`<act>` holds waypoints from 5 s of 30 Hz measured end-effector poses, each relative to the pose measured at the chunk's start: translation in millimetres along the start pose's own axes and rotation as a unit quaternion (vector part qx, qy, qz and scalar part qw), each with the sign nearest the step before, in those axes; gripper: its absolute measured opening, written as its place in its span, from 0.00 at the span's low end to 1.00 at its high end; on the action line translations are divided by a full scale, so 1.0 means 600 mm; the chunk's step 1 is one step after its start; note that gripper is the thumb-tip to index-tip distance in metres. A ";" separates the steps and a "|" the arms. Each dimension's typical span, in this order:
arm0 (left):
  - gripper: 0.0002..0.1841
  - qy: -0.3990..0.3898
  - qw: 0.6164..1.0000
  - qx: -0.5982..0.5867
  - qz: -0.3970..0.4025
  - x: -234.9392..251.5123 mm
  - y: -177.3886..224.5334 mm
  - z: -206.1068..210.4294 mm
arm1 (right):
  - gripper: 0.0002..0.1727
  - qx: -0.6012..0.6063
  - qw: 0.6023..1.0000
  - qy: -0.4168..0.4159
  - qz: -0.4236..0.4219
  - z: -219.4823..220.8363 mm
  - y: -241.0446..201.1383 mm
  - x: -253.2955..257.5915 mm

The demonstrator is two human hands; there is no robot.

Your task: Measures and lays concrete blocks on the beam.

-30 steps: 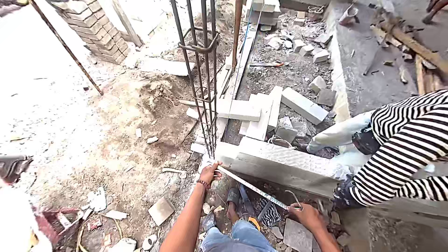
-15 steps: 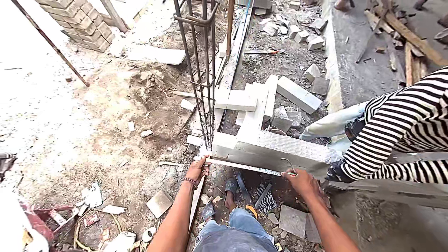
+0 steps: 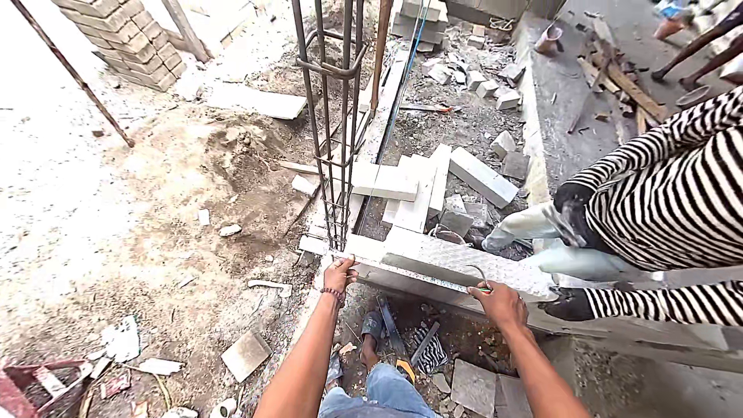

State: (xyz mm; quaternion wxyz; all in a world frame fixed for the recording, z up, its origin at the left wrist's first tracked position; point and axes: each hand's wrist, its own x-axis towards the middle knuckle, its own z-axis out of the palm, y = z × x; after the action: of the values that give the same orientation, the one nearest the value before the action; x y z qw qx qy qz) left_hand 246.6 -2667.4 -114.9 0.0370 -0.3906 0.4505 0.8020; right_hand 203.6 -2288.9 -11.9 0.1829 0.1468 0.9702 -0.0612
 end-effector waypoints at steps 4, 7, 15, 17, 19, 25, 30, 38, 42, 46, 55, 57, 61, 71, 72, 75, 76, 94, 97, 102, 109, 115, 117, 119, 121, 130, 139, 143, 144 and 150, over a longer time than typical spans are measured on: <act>0.14 0.014 0.999 0.027 -0.021 0.039 0.005 0.043 | 0.25 -0.023 1.000 -0.010 -0.005 -0.024 0.005 0.051; 0.14 0.025 0.998 0.035 -0.047 0.061 0.012 0.074 | 0.25 -0.042 0.999 -0.014 -0.008 -0.046 0.001 0.085; 0.13 0.048 0.996 0.047 -0.052 0.113 0.029 0.104 | 0.24 -0.061 0.997 -0.045 -0.005 -0.050 -0.039 0.149; 0.13 0.052 0.996 0.052 -0.051 0.122 0.029 0.104 | 0.24 -0.063 0.997 -0.047 -0.002 -0.040 -0.044 0.157; 0.13 0.051 0.995 0.063 -0.054 0.126 0.029 0.103 | 0.23 -0.067 0.996 -0.053 -0.002 -0.032 -0.045 0.164; 0.13 0.057 0.995 0.069 -0.050 0.140 0.022 0.095 | 0.24 -0.076 0.995 -0.065 -0.009 -0.019 -0.057 0.183; 0.13 0.060 0.995 0.065 -0.048 0.144 0.018 0.084 | 0.23 -0.094 0.993 -0.071 -0.024 -0.011 -0.068 0.196; 0.14 0.069 0.995 0.042 -0.061 0.166 0.011 0.077 | 0.24 -0.096 0.993 -0.071 -0.022 0.013 -0.063 0.210; 0.14 0.067 0.995 0.034 -0.063 0.181 0.007 0.072 | 0.24 -0.090 0.993 -0.075 -0.016 0.018 -0.063 0.210; 0.14 0.061 0.995 0.041 -0.064 0.177 0.011 0.081 | 0.24 -0.081 0.994 -0.077 -0.005 0.017 -0.052 0.212; 0.15 0.059 0.995 0.059 -0.063 0.182 0.015 0.095 | 0.23 -0.069 0.995 -0.078 0.002 0.012 -0.049 0.215; 0.15 0.056 0.995 0.061 -0.061 0.183 0.014 0.095 | 0.23 -0.067 0.995 -0.080 -0.001 0.013 -0.048 0.218; 0.14 0.061 0.995 0.056 -0.062 0.181 0.014 0.100 | 0.22 -0.068 0.995 -0.078 0.000 0.017 -0.042 0.223; 0.13 0.057 0.994 0.066 -0.059 0.178 0.018 0.097 | 0.22 -0.063 0.995 -0.075 -0.003 0.017 -0.045 0.223; 0.14 0.056 0.994 0.067 -0.060 0.178 0.018 0.096 | 0.22 -0.061 0.995 -0.075 -0.002 0.017 -0.045 0.222; 0.14 0.056 0.994 0.067 -0.065 0.177 0.020 0.095 | 0.22 -0.065 0.995 -0.079 0.001 0.018 -0.047 0.221; 0.14 0.056 0.994 0.067 -0.065 0.177 0.021 0.095 | 0.22 -0.066 0.995 -0.078 0.002 0.018 -0.048 0.220; 0.13 0.070 0.995 0.065 -0.036 0.185 0.033 0.083 | 0.23 -0.073 0.994 -0.080 -0.002 0.020 -0.046 0.225; 0.13 0.072 0.994 0.069 -0.033 0.185 0.032 0.081 | 0.23 -0.076 0.994 -0.078 -0.001 0.023 -0.045 0.225; 0.13 0.070 0.995 0.067 -0.029 0.186 0.034 0.083 | 0.24 -0.073 0.994 -0.081 0.002 0.023 -0.042 0.233; 0.13 0.067 0.994 0.075 -0.037 0.179 0.040 0.080 | 0.23 -0.063 0.995 -0.077 0.004 0.018 -0.044 0.229; 0.14 0.063 0.994 0.082 -0.035 0.182 0.030 0.073 | 0.22 -0.067 0.996 -0.067 0.000 0.022 -0.045 0.226; 0.14 0.063 0.994 0.082 -0.038 0.184 0.028 0.073 | 0.23 -0.066 0.996 -0.064 0.002 0.023 -0.045 0.225; 0.14 0.065 0.994 0.080 -0.038 0.183 0.028 0.074 | 0.23 -0.067 0.996 -0.065 0.004 0.024 -0.046 0.226; 0.14 0.066 0.994 0.079 -0.038 0.183 0.030 0.076 | 0.23 -0.069 0.995 -0.066 0.005 0.024 -0.045 0.226; 0.14 0.066 0.994 0.084 -0.035 0.183 0.038 0.075 | 0.23 -0.079 0.993 -0.083 0.012 0.021 -0.053 0.228; 0.14 0.065 0.993 0.092 -0.032 0.187 0.033 0.074 | 0.22 -0.071 0.994 -0.076 0.017 0.020 -0.056 0.224; 0.14 0.065 0.993 0.093 -0.033 0.191 0.032 0.072 | 0.23 -0.075 0.994 -0.080 0.014 0.020 -0.056 0.225; 0.14 0.063 0.993 0.092 -0.033 0.192 0.032 0.072 | 0.23 -0.076 0.994 -0.079 0.015 0.020 -0.055 0.226; 0.13 0.066 0.994 0.081 -0.032 0.191 0.032 0.073 | 0.22 -0.077 0.994 -0.079 0.012 0.019 -0.055 0.225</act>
State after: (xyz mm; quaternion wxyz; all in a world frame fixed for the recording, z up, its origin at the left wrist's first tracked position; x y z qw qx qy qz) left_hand 133.5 -2679.3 -164.4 0.0641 -0.4525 0.5027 0.7337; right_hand 77.1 -2286.6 -70.6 0.2703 0.1385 0.9528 0.0046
